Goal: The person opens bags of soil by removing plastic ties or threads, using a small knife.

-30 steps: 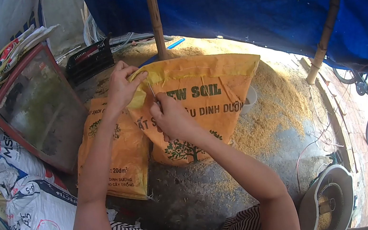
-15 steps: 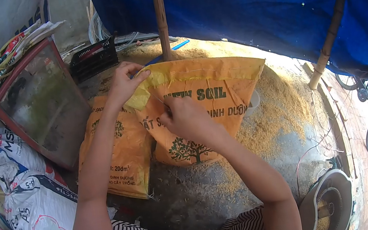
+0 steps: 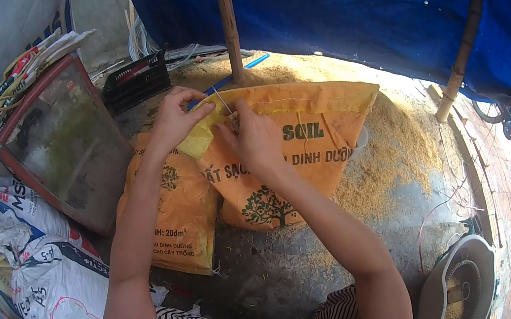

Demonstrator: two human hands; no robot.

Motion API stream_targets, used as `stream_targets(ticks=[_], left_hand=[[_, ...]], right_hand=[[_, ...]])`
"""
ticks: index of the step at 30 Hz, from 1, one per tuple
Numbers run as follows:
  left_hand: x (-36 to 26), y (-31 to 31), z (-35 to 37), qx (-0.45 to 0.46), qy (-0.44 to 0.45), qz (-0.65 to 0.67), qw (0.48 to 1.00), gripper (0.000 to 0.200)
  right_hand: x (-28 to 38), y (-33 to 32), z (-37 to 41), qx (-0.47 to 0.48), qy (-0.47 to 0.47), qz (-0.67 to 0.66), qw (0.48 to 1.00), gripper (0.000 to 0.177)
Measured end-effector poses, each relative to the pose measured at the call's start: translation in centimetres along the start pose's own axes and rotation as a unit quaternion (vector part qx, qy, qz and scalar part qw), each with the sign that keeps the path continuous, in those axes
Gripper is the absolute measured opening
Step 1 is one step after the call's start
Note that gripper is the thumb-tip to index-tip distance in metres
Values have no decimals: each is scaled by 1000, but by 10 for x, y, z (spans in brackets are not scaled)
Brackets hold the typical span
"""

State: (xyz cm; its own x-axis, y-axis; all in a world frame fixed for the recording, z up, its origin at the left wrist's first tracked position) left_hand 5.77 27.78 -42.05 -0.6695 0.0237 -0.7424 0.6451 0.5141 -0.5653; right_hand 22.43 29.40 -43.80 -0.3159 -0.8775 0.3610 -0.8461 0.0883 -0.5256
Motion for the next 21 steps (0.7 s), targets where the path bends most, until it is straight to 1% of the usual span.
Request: stream_targets(ticks=[3, 7, 9, 10, 12, 13, 15, 16, 18, 19, 21], left_hand=[[-4, -1, 3, 12, -25, 0, 1000, 32], [4, -2, 3, -13, -4, 1, 1000, 30], [5, -3, 3, -44, 28, 5, 999, 28], [6, -2, 3, -44, 26, 6, 999, 28], [5, -3, 5, -76, 28, -13, 997, 26], [5, -3, 5, -77, 28, -11, 997, 26], [3, -3, 4, -97, 42, -42, 993, 29], [3, -2, 4, -98, 41, -41, 994, 29], [5, -1, 4, -83, 32, -19, 996, 26], [5, -1, 3, -83, 32, -18, 996, 26], [6, 0, 3, -76, 32, -2, 997, 27]], right_hand=[[-8, 8, -3, -14, 14, -5, 1000, 18], [-10, 7, -7, -12, 13, -25, 1000, 16], [-20, 15, -7, 60, 135, -153, 977, 15], [-19, 9, -10, 62, 136, -151, 977, 15], [-17, 7, -8, 134, 232, -277, 923, 19], [-20, 6, -8, 136, 232, -275, 923, 19], [-22, 0, -11, 71, 193, -288, 935, 22], [-20, 0, -11, 72, 193, -286, 936, 22], [-15, -6, -13, 25, 164, -185, 969, 24], [-14, -3, -11, 25, 164, -185, 969, 24], [-5, 0, -12, 9, 33, -91, 995, 23]])
Point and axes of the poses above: each hand's wrist, its own z-axis away from the middle knuckle, its own y-axis out of the palm, x = y × z, the point moved 5 cm from there along -z, towards the middle knuckle, and after that the axes turned 13 degrees about -y, right-handed, at the moved point
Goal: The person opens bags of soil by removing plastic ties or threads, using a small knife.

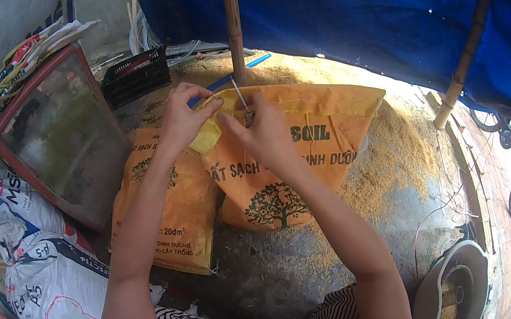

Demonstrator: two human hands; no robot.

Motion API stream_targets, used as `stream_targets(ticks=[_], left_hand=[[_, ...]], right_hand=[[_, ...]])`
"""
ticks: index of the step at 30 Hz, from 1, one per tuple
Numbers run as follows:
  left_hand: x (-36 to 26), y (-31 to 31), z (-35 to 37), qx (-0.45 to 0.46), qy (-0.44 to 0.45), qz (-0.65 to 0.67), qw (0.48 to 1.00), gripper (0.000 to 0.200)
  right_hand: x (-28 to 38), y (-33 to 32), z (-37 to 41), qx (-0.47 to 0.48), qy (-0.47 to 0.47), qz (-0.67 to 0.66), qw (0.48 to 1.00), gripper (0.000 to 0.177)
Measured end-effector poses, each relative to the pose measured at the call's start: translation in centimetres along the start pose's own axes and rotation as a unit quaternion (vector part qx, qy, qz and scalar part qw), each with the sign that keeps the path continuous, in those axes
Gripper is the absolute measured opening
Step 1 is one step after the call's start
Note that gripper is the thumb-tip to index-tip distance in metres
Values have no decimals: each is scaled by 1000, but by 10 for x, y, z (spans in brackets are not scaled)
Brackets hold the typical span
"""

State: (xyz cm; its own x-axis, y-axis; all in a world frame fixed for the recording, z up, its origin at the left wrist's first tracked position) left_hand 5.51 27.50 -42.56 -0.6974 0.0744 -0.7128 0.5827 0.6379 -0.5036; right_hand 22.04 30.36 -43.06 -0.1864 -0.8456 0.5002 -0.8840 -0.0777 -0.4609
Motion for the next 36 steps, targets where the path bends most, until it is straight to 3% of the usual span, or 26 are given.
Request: stream_targets(ticks=[4, 7, 9, 16, 18, 21, 27, 29, 31, 36], left_hand=[[-5, 0, 1, -6, 21, -23, 999, 30], [-2, 0, 1, -6, 14, -29, 999, 30], [0, 1, 1, -4, 2, -17, 1000, 30], [-3, 2, 0, -4, -6, -25, 1000, 30], [-4, 2, 0, -4, -11, -28, 1000, 28], [-17, -6, 6, -52, 45, -35, 997, 25], [-79, -57, 33, -178, 159, -63, 969, 21], [-87, -57, 44, -153, 182, -99, 966, 20], [-79, -30, 48, 55, 166, -64, 982, 19], [-63, 2, 46, -1, 142, -36, 989, 17]], right_hand=[[-11, 9, -2, 32, 31, 63, 997, 26], [-10, 4, -5, 4, 28, 14, 1000, 26], [-18, 3, 1, 41, 191, -187, 963, 23], [-22, -5, 4, 31, 225, -261, 938, 17], [-22, 4, 13, 58, 355, -417, 834, 14], [-15, 6, 14, 72, 374, -482, 789, 14], [-16, -4, 10, 85, 360, -486, 792, 11], [-15, -7, 10, 91, 355, -490, 791, 11], [-10, -9, 9, 101, 349, -494, 790, 11], [-6, -15, 9, 71, 340, -472, 811, 12]])
Point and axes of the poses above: each hand's wrist, its own z-axis away from the middle knuckle, its own y-axis out of the palm, x = y × z, the point moved 5 cm from there along -z, towards the middle knuckle, and after that the axes turned 13 degrees about -y, right-handed, at the moved point
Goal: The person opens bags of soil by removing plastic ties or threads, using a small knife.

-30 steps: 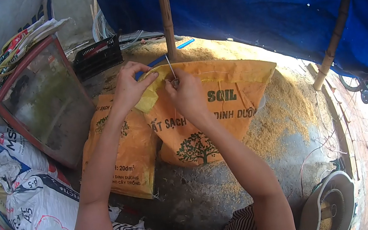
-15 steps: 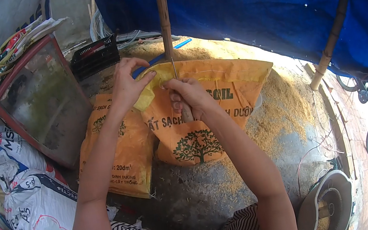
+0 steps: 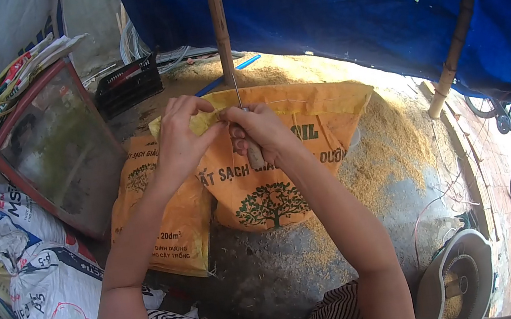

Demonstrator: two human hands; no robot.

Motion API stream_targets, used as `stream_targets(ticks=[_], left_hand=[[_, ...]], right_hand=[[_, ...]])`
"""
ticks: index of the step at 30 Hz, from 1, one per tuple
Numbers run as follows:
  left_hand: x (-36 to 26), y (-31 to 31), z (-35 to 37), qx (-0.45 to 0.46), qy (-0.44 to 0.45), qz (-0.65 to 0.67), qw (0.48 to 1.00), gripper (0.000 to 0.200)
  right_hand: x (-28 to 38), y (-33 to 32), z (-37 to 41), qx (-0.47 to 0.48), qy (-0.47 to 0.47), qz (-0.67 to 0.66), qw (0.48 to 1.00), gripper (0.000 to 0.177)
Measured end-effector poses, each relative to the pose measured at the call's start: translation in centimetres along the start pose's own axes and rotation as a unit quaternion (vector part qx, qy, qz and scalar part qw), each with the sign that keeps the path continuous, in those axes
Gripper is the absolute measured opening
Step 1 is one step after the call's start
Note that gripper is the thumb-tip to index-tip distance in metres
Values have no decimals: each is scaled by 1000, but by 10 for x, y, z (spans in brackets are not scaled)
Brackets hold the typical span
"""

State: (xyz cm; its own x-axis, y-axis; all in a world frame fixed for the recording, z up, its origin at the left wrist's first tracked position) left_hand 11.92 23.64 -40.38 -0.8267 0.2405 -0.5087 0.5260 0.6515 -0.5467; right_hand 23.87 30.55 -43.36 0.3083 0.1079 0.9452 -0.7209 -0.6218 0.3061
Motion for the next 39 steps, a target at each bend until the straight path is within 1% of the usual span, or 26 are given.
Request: stream_targets(ticks=[2, 4, 5, 7, 8, 9, 10, 11, 12, 16, 17, 18, 19, 21, 25, 26, 27, 28, 30, 31, 32, 33, 34, 35, 37, 39], left_hand=[[2, 2, -3, -10, -14, 10, 1000, 17], [6, 2, -4, 9, -37, 25, 999, 17], [9, 1, -6, 8, -39, 25, 999, 17], [17, 3, -10, 69, -44, 77, 994, 13], [20, 0, -13, 69, -44, 77, 994, 13], [28, 1, -16, 136, -128, 222, 957, 11], [35, 4, -16, 197, -208, 360, 888, 10], [37, 1, -17, 197, -208, 359, 888, 10], [40, -1, -17, 207, -205, 350, 890, 13], [39, 2, -15, 228, -221, 310, 896, 17], [40, 3, -15, 228, -220, 310, 896, 17], [40, 6, -14, 259, -225, 298, 891, 18], [42, 9, -13, 289, -230, 285, 884, 20], [50, 14, -12, 307, -239, 288, 875, 21], [51, 21, -6, 364, -251, 279, 852, 24], [50, 23, -5, 365, -251, 279, 852, 24], [50, 26, -3, 363, -258, 273, 853, 23], [51, 29, -2, 360, -266, 266, 854, 23], [52, 32, -1, 353, -275, 251, 858, 24], [53, 33, 0, 346, -284, 236, 863, 27], [51, 34, 1, 346, -285, 236, 862, 27], [50, 35, 1, 322, -278, 186, 886, 27], [48, 35, 1, 297, -269, 136, 906, 28], [44, 40, 2, 297, -269, 136, 906, 28], [38, 43, 3, 243, -280, 93, 924, 22], [37, 49, 6, 232, -271, 85, 930, 18]], right_hand=[[1, -2, 1, -3, -7, -4, 1000, 13], [2, -4, -1, -4, -11, -8, 1000, 14], [2, -5, -1, 10, -8, -43, 999, 17], [1, -8, -2, 24, -4, -78, 997, 21], [1, -14, -3, -3, -28, 1, 1000, 23], [1, -20, -4, -31, -52, 80, 995, 25], [-3, -21, -5, -31, -52, 79, 995, 25], [5, -26, -5, -71, -150, 313, 935, 25], [12, -24, -2, -106, -237, 525, 811, 26], [-5, -20, -5, -65, -235, 517, 821, 26], [-9, -22, -7, -75, -208, 484, 847, 26], [-11, -23, -9, -84, -182, 449, 871, 26], [-8, -23, -9, -83, -182, 449, 871, 26], [-10, -24, -8, -54, -75, 354, 930, 25], [-12, -20, -6, -33, -23, 345, 938, 22], [-13, -22, -7, -52, -98, 458, 882, 21], [-9, -20, -6, -70, -171, 561, 807, 20], [-13, -21, -6, -70, -171, 561, 807, 20], [-11, -20, -5, -85, -232, 546, 801, 21], [-13, -22, -7, -84, -232, 545, 801, 21], [-17, -26, -10, -67, -221, 523, 820, 21], [-18, -27, -12, -51, -209, 501, 838, 22], [-16, -29, -12, -51, -208, 501, 838, 22], [-16, -30, -13, -37, -190, 488, 851, 22], [-13, -31, -14, -23, -172, 473, 864, 23], [-20, -35, -14, 1, -65, 349, 935, 21]])
Point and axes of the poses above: each hand's wrist, its own z-axis away from the middle knuckle, its own y-axis out of the palm, x = y × z, the point moved 5 cm from there along -z, towards the middle knuckle, and after that the axes turned 13 degrees about -y, right-handed, at the moved point
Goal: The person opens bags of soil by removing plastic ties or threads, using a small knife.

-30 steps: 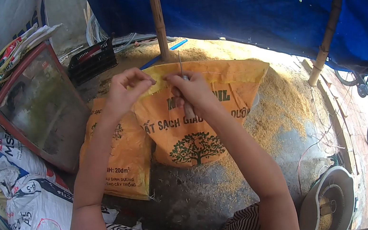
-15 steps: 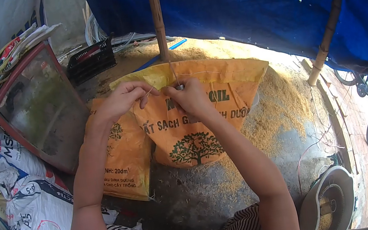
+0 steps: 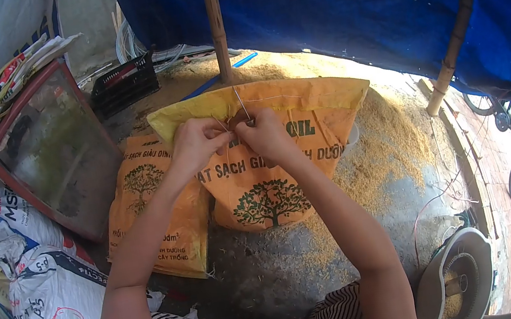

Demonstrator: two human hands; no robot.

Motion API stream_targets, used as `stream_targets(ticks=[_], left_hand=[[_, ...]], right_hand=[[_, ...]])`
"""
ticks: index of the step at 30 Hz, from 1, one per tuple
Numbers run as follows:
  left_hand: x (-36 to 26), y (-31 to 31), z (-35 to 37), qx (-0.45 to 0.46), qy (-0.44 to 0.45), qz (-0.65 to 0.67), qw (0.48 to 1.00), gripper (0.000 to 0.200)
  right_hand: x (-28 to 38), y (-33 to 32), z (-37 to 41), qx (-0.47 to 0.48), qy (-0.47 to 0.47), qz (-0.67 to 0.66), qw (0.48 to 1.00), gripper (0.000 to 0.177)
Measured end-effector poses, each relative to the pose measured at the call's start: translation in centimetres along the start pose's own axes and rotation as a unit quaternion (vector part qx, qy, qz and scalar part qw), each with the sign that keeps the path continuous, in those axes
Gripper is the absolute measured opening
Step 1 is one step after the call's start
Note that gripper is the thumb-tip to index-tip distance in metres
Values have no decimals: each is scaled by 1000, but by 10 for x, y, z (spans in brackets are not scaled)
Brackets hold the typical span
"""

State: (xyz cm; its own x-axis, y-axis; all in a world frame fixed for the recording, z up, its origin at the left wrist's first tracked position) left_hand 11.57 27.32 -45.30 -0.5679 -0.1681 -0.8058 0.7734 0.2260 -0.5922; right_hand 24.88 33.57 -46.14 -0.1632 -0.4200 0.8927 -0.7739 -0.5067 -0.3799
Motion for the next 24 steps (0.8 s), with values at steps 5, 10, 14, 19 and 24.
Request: stream_targets(ticks=[5, 10, 14, 19, 24], left_hand=[[8, -14, -8, -16, 55, 43, 997, 15], [-19, -94, 20, 47, 69, 125, 989, 18], [-26, -159, 56, -36, 102, 173, 979, 25], [-52, -192, 113, 17, 258, 408, 876, 24], [-55, -244, 170, 112, 326, 530, 775, 17]], right_hand=[[0, -6, -1, -48, -99, 74, 991, 17], [23, -13, 1, -39, -109, 152, 981, 16], [54, -17, 7, -24, -78, 81, 993, 17], [100, -7, 11, -97, -267, 15, 959, 18], [113, 29, 19, 144, -295, 59, 943, 20]])
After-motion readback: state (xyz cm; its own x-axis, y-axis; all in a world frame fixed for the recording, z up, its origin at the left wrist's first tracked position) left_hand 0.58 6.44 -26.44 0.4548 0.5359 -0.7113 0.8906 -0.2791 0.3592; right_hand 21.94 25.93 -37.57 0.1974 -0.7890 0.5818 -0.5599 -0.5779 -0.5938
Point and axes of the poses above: each hand's wrist, its own z-axis away from the middle knuckle, its own y-axis out of the palm, x = y × z, the point moved 5 cm from there along -z, towards the middle knuckle, and after that the axes turned 13 degrees about -y, right-handed, at the moved point
